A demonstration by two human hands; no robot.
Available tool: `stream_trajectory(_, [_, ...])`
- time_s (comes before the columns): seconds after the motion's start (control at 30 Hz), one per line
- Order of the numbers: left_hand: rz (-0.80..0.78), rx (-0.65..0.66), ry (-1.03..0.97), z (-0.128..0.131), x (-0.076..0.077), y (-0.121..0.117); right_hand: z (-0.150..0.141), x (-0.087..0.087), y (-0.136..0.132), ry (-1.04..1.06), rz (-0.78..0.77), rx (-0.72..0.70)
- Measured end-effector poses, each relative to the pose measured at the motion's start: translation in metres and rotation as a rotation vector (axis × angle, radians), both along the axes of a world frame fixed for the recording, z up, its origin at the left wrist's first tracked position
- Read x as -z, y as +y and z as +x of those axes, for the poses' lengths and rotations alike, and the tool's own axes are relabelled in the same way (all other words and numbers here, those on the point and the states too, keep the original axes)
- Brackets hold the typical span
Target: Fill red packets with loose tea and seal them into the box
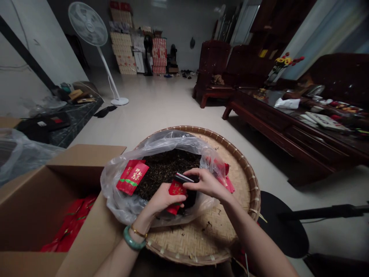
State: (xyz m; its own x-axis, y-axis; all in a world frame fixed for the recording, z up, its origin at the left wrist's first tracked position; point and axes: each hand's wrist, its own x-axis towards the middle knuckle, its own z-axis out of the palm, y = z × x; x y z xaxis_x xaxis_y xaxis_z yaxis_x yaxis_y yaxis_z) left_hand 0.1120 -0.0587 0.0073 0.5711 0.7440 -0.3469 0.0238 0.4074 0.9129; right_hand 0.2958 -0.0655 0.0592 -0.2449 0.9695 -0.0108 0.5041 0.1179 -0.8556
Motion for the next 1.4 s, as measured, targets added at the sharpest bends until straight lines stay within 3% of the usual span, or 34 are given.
stream_trajectory(0.27, [-0.031, -0.027, 0.018, -0.002, -0.002, -0.001, 0.015, 0.01, 0.002, 0.058, -0.031, 0.069])
stream_trajectory(0.47, [-0.036, -0.112, 0.013, -0.001, -0.001, -0.002, 0.051, 0.041, 0.002, -0.262, 0.126, 0.327])
stream_trajectory(0.57, [-0.033, -0.124, 0.0, 0.005, 0.001, -0.005, 0.038, 0.043, -0.002, -0.178, 0.212, 0.382])
stream_trajectory(0.67, [-0.013, -0.12, -0.007, 0.01, 0.001, -0.007, 0.006, 0.039, -0.005, 0.101, 0.14, 0.27])
stream_trajectory(0.8, [0.136, -0.25, -0.031, 0.009, -0.004, -0.003, -0.024, 0.038, -0.009, 0.205, 0.105, 0.256])
stream_trajectory(0.93, [0.247, -0.393, -0.018, 0.008, -0.009, -0.001, -0.026, 0.036, -0.013, 0.196, 0.143, 0.22])
stream_trajectory(1.03, [0.165, -0.444, -0.126, 0.012, -0.009, -0.003, -0.026, 0.036, -0.016, 0.239, 0.097, 0.198])
stream_trajectory(1.13, [0.067, -0.448, -0.181, 0.015, -0.007, -0.004, -0.033, 0.041, -0.022, 0.335, -0.021, 0.171])
stream_trajectory(1.23, [0.094, -0.403, -0.151, 0.012, -0.005, -0.003, -0.035, 0.052, -0.028, 0.425, -0.126, 0.157])
stream_trajectory(1.3, [0.209, -0.403, -0.098, 0.005, -0.005, 0.0, -0.027, 0.058, -0.028, 0.51, -0.141, 0.271])
stream_trajectory(1.4, [0.568, -0.591, 0.149, -0.016, -0.004, 0.007, -0.01, 0.055, -0.024, 0.696, -0.002, 0.693])
